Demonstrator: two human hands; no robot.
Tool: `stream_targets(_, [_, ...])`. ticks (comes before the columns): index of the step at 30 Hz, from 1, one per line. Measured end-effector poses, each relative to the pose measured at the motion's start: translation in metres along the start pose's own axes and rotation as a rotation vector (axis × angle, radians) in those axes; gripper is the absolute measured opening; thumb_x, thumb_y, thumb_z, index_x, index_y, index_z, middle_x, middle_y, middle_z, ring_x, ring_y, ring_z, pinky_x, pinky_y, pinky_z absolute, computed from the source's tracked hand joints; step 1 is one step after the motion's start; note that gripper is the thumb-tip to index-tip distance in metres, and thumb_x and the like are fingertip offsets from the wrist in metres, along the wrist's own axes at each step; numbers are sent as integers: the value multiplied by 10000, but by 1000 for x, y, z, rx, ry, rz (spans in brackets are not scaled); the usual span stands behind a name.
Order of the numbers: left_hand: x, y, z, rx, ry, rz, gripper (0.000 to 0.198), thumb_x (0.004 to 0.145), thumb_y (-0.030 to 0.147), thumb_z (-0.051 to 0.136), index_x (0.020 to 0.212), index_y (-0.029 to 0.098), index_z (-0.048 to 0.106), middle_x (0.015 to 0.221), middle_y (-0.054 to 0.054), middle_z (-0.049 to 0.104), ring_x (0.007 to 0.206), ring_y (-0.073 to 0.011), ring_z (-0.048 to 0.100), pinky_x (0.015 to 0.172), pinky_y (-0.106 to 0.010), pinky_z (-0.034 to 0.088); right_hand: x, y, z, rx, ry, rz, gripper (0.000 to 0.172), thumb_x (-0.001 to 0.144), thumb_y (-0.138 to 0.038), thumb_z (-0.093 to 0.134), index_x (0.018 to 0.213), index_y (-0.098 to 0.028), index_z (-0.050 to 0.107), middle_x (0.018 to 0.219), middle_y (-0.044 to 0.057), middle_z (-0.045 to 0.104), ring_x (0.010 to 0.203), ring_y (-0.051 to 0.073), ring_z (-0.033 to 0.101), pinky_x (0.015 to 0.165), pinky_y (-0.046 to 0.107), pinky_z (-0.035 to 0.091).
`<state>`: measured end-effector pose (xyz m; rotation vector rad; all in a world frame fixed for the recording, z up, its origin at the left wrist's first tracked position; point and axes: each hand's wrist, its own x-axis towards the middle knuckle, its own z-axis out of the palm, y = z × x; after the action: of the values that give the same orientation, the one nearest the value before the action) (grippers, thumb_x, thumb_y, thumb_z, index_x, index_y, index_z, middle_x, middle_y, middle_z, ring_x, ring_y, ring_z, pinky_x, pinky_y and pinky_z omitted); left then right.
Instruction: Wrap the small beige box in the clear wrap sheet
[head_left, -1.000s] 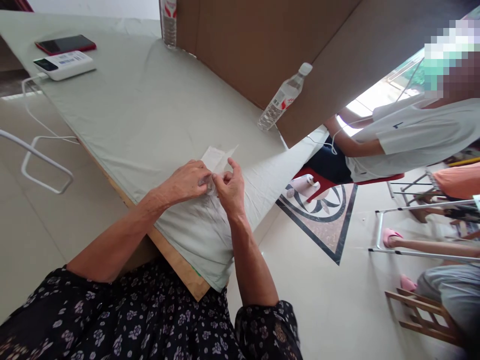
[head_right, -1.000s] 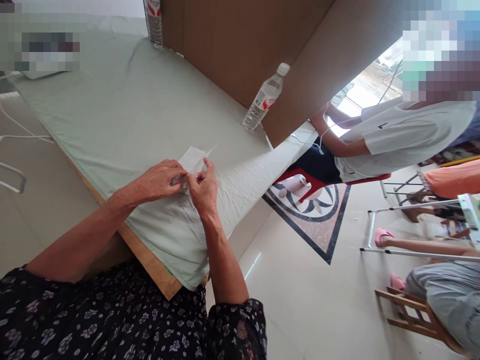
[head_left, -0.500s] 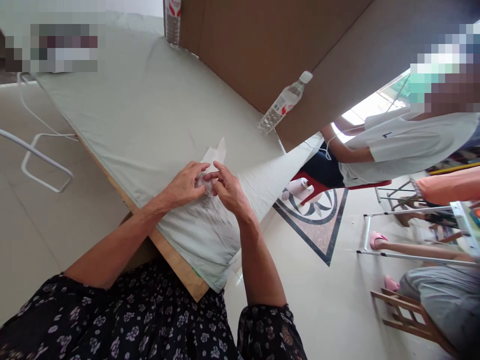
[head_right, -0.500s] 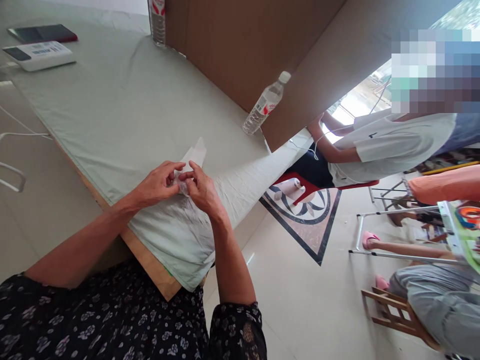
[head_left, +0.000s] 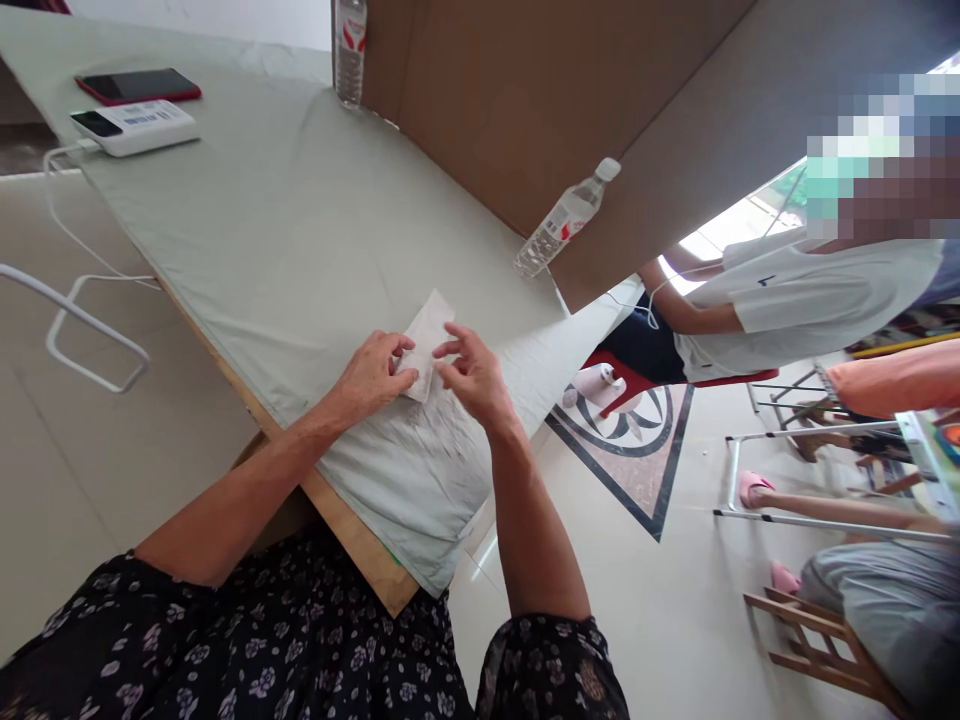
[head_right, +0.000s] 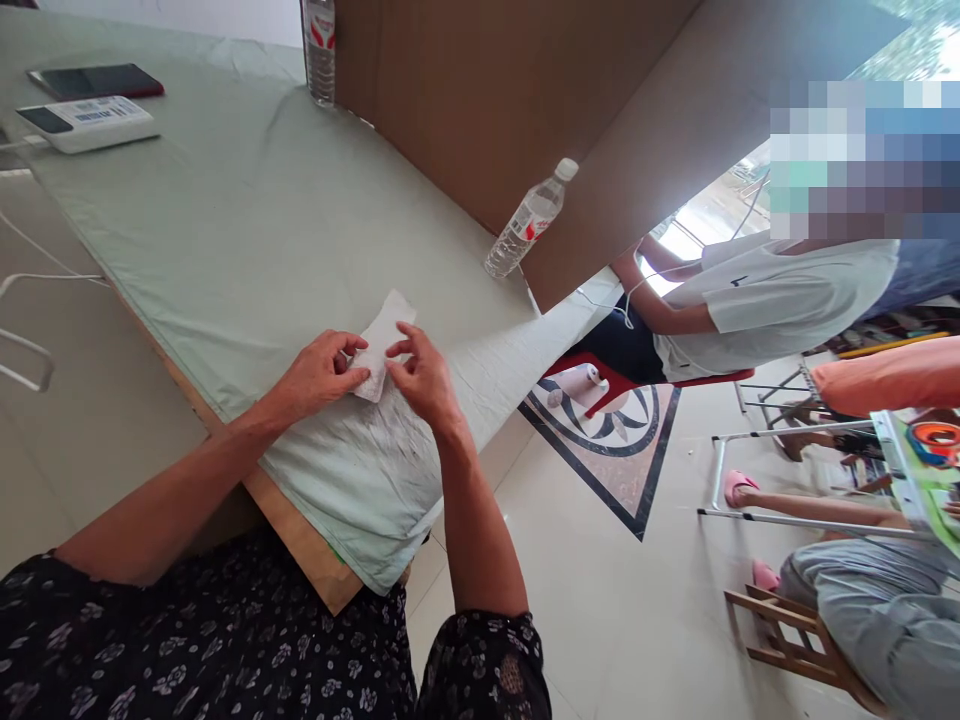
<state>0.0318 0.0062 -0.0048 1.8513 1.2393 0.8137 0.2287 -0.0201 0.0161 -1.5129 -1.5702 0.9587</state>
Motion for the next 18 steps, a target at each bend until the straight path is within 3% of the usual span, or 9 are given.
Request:
stream_targets(2, [-1,-3,2,-7,18,19,383,796,282,682,1169,194,685,1047,-37,636,679,-112,539,809,-337,571,2,9,-2,57,144,153,635,823,-384,658,1412,-175,545,1014,62,747,601,113,612,487,241,482])
stream_targets(6, [-3,-4,3,-13,23,84,483,826,272,657,1305,213,665,1057,-34,609,681,-106,525,805,-321,566,17,15,4,175,154,315,769,788,-463,753,1435,-130,506,1036,117,760,675,165,703,409,213,436])
stream_targets(8, [-4,-2,3,14,-3,111,516,851,261,628,1366,233,657,1087,-45,596,720,-116,547,816,-320,561,31,16,11,203,162,315,742,744,-451,797,1370,-142,544,934,76,754,632,153,667,404,213,429])
stream_targets(11, [-4,2,2,90,-49,100,472,864,249,592,1321,240,711,1132,-60,574,748,-129,557,809,-331,556,52,19,19,201,145,297,540,653,-400,824,1103,-179,624,761,-17,684,544,114,564,409,211,402])
stream_targets(14, [-2,4,1,122,-74,68,381,855,267,597,1192,228,771,1105,-54,570,728,-133,544,815,-344,563,64,23,24,217,114,253,358,609,-380,795,858,-208,603,698,-49,624,554,104,518,450,222,400])
stream_targets(18, [0,1,1,82,-63,47,375,837,307,625,1171,214,769,1074,-45,592,741,-141,558,853,-348,573,64,27,28,299,85,143,274,634,-402,762,753,-211,607,680,-55,568,630,113,504,574,257,428])
